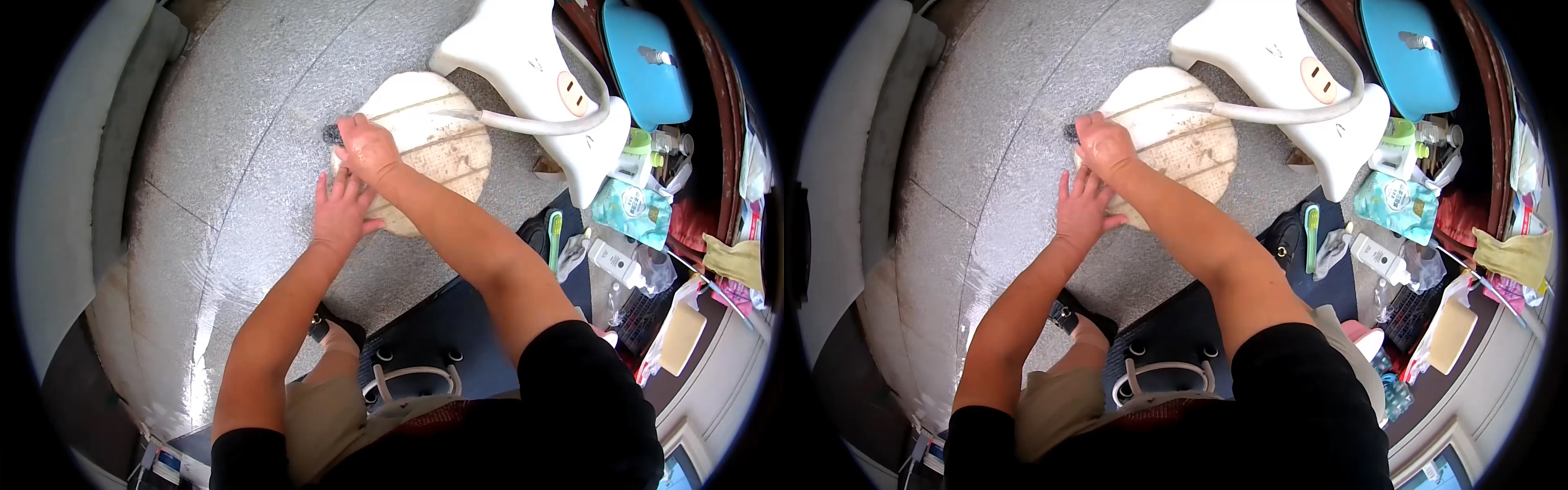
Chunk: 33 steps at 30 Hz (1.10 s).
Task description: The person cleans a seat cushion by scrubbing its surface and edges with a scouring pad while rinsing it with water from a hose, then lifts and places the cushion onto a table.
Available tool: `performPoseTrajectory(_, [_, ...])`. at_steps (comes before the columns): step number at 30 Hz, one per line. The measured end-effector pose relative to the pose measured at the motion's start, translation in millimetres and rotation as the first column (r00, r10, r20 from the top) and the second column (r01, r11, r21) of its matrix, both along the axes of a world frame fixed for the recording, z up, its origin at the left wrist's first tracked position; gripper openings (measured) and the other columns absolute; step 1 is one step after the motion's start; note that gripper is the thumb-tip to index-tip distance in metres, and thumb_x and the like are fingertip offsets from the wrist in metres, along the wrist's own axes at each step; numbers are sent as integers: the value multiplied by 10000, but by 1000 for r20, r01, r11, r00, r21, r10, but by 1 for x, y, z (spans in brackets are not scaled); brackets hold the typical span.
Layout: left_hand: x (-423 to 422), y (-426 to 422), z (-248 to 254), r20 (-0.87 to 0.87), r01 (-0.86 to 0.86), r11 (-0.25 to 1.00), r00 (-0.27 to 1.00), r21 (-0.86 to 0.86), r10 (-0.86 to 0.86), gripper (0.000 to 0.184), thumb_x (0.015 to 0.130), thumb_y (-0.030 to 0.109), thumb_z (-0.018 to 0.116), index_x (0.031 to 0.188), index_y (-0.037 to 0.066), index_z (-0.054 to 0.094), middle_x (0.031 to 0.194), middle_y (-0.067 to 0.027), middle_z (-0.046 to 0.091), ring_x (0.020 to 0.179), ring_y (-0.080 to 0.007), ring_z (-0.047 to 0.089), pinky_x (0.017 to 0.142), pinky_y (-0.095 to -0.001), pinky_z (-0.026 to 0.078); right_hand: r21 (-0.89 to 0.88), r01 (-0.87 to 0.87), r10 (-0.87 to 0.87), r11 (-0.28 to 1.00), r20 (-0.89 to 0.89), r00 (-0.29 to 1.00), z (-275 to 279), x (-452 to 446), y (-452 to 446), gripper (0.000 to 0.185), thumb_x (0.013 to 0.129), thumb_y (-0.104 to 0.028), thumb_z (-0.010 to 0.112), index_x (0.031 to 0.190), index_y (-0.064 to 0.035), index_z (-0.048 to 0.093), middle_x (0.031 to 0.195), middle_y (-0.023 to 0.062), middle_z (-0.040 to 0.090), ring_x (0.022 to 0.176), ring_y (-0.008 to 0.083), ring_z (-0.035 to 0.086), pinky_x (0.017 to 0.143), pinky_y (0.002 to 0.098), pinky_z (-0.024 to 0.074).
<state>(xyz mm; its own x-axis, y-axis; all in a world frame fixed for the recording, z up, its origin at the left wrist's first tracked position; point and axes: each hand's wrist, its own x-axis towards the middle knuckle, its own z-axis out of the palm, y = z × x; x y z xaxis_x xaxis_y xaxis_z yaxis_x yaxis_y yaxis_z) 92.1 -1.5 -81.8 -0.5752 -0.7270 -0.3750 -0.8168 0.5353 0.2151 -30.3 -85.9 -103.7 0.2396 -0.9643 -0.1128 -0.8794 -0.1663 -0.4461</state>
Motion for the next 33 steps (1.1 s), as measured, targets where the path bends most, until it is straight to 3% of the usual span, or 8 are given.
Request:
performPoseTrajectory(2, [1,2,-1,-56,-9,999,998,-44,7,897,678,607,707,1453,273,403,1531,-106,326,1407,-315,305,1134,-552,219,-67,-20,13,998,-102,995,4,-35,-5,369,776,-259,730,1014,-47,543,934,178,596,818,332,655,740,416,550])
performPoseTrajectory(8, [0,3,-4,-125,-24,997,992,-68,16,886,696,617,689,1460,282,392,1531,-109,326,1422,-312,285,1141,-564,194,-252,629,-658,735,-42,752,-14,-108,-20,378,785,-230,725,1070,-38,568,972,205,597,865,363,638,752,449,543])
performPoseTrajectory(15, [-2,1,4,12,3,1000,1000,6,-3,880,759,656,600,1504,283,314,1574,-92,247,1455,-292,215,1166,-551,144,15,56,-55,998,-59,997,12,-54,16,403,785,-228,720,1118,-59,566,967,188,594,859,351,642,743,435,543])
performPoseTrajectory(18, [-1,3,-1,-8,-3,1000,1000,-24,3,879,756,653,600,1503,285,317,1573,-83,257,1455,-289,218,1165,-554,146,-234,527,-563,817,-130,816,2,-161,1,393,804,-220,694,1115,-17,567,1001,219,606,859,405,634,795,464,531])
performPoseTrajectory(22, [-5,5,-2,-3,-6,997,1000,-80,6,886,719,669,612,1482,298,358,1547,-95,305,1444,-293,245,1161,-548,162,-176,748,-757,639,24,653,-5,-144,18,402,795,-229,698,1094,5,564,982,242,598,868,422,620,802,464,521])
performPoseTrajectory(26, [-4,5,-4,-31,-17,995,999,-96,14,853,705,629,646,1439,251,427,1523,-93,344,1431,-290,271,1156,-539,184,62,399,-403,915,137,905,8,-31,53,431,785,-176,700,1159,-19,555,1007,221,611,913,405,610,845,456,505])
performPoseTrajectory(29, [-1,11,-7,-77,-20,991,997,-132,10,849,686,599,666,1412,212,458,1485,-99,387,1405,-289,307,1146,-526,212,-33,178,-177,983,50,983,4,-61,57,415,782,-216,717,1129,-55,556,989,197,596,847,388,628,766,455,523])
performPoseTrajectory(33, [-2,18,-16,-165,-31,982,986,-189,0,867,663,579,661,1399,164,466,1419,-110,446,1338,-278,385,1132,-471,260,11,657,-655,754,-68,752,5,-145,32,419,794,-204,711,1133,-8,562,1014,213,607,882,391,627,797,449,525])
